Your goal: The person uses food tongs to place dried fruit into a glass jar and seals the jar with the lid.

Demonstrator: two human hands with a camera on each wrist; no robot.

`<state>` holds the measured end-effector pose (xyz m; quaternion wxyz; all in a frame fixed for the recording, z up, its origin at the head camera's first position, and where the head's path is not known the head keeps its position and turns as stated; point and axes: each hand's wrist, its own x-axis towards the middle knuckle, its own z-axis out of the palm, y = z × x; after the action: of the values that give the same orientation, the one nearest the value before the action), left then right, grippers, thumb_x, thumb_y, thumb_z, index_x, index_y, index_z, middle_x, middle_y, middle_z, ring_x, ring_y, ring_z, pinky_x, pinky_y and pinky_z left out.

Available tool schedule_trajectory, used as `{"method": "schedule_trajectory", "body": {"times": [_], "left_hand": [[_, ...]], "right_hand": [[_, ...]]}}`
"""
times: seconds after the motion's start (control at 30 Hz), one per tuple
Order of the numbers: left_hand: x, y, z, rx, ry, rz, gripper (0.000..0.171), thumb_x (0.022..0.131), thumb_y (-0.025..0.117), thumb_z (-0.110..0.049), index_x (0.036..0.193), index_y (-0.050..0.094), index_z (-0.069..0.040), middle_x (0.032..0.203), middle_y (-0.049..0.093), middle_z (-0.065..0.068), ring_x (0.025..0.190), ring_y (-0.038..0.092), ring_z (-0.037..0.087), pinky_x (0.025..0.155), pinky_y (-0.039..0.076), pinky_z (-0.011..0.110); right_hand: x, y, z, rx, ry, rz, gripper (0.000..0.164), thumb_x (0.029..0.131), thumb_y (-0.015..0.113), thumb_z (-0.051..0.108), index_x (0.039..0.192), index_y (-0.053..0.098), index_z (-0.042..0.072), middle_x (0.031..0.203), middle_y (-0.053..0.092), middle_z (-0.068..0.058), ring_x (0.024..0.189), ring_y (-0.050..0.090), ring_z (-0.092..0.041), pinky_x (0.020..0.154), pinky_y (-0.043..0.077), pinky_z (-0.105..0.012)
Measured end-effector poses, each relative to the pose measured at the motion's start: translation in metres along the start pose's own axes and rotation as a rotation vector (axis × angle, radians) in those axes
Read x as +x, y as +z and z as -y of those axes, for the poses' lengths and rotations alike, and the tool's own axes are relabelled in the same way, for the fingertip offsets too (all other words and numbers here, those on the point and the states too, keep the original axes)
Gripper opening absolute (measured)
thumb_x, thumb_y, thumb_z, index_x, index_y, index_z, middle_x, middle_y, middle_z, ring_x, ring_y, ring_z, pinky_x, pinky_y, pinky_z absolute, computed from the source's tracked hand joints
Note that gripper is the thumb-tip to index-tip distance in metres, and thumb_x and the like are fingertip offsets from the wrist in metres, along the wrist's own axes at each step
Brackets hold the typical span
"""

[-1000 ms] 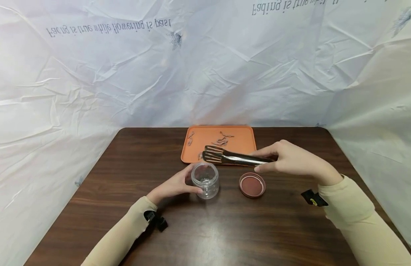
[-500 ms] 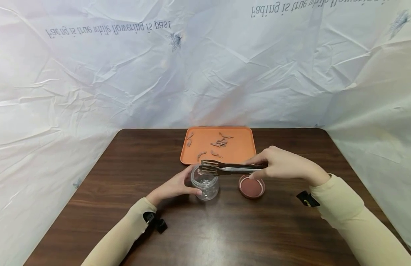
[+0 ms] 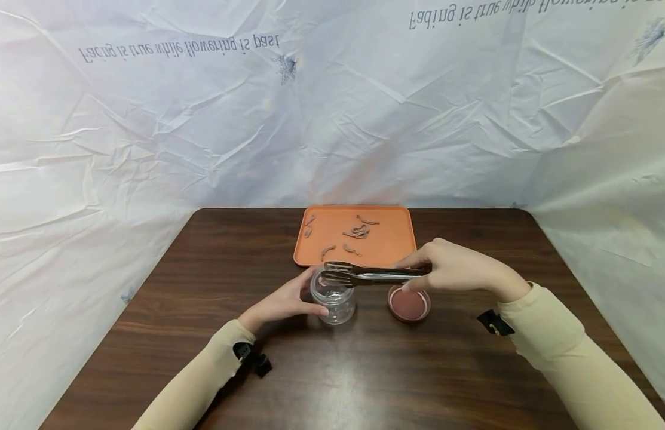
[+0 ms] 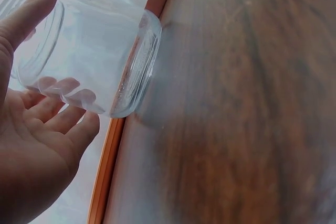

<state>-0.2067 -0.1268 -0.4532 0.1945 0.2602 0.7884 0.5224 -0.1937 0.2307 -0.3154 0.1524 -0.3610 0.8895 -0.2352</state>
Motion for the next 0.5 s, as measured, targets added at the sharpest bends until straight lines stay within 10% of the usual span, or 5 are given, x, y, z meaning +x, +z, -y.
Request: {"method": "schedule_trajectory", "body": {"times": [0.5], "left_hand": [[0.0020, 0.0003, 0.0033, -0.014, 0.010, 0.009, 0.089, 0.085, 0.084, -0.031, 0.156, 0.030, -0.032, 0.149, 0.045, -0.004, 0.136, 0.047, 0.014, 0.109, 0.041, 0.037]], "right_hand": [[0.0013, 0.0019, -0.0037, 0.027, -0.004, 0.000, 0.040, 0.092, 0.075, 0.042, 0.130, 0.068, 0.034, 0.110, 0.071, 0.020, 0.084, 0.060, -0.003, 0.073, 0.048, -0.024]]}}
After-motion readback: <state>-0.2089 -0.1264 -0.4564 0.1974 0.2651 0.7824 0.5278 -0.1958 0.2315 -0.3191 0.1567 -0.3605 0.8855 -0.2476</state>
